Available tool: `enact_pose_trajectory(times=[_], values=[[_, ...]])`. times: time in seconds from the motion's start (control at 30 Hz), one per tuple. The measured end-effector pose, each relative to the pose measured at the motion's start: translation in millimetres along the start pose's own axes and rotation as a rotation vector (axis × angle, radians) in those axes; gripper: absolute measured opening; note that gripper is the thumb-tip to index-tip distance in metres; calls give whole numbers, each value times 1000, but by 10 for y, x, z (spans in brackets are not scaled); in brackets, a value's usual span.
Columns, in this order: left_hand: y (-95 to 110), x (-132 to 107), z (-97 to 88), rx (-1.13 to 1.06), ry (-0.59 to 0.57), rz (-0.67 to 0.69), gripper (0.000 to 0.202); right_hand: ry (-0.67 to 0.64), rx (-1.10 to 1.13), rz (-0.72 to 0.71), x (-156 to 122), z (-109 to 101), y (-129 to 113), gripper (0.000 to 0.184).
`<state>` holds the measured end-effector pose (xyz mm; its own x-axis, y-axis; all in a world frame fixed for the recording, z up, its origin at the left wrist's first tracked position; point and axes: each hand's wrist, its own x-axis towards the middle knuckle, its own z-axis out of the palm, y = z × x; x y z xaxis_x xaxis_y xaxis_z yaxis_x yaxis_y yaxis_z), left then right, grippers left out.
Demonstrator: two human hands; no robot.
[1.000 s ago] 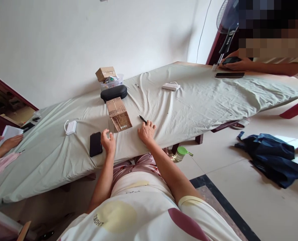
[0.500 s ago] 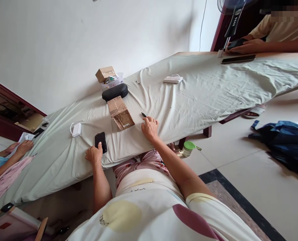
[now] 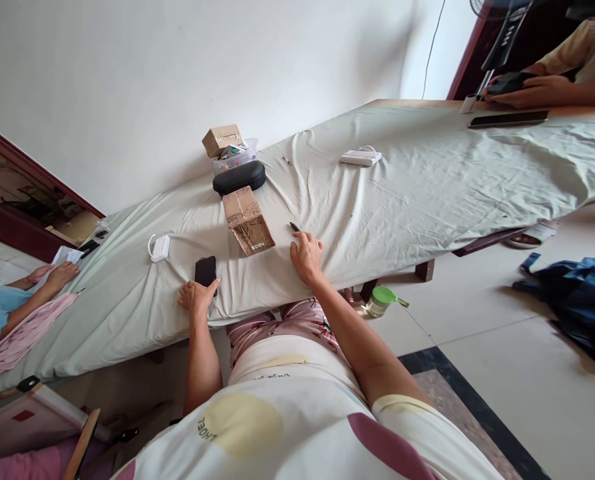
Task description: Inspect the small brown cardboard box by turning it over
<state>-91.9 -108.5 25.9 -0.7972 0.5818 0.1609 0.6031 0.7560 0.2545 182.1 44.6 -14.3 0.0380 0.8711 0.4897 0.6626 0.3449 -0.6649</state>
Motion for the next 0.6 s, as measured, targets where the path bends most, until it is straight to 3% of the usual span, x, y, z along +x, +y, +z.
enact_pose_trajectory(times=[0.17,0.33,0.47,0.53,0.6], values=[[2,-43,-113,-9,-50,-46,76,62,71,-27,14,68,89,33],[-132,46,-126,-196,-112,-39,84,78,157,-36,29,117,137,32],[-302,212,-38,-571,-49,-74,57,71,241,-19,36,99,130,31],[-362,259,16,-869,-102,-155,41,69,272,-18,37,73,119,30],[-391,262,65,-1159,-205,-217,37,61,291,-19,36,47,110,29]])
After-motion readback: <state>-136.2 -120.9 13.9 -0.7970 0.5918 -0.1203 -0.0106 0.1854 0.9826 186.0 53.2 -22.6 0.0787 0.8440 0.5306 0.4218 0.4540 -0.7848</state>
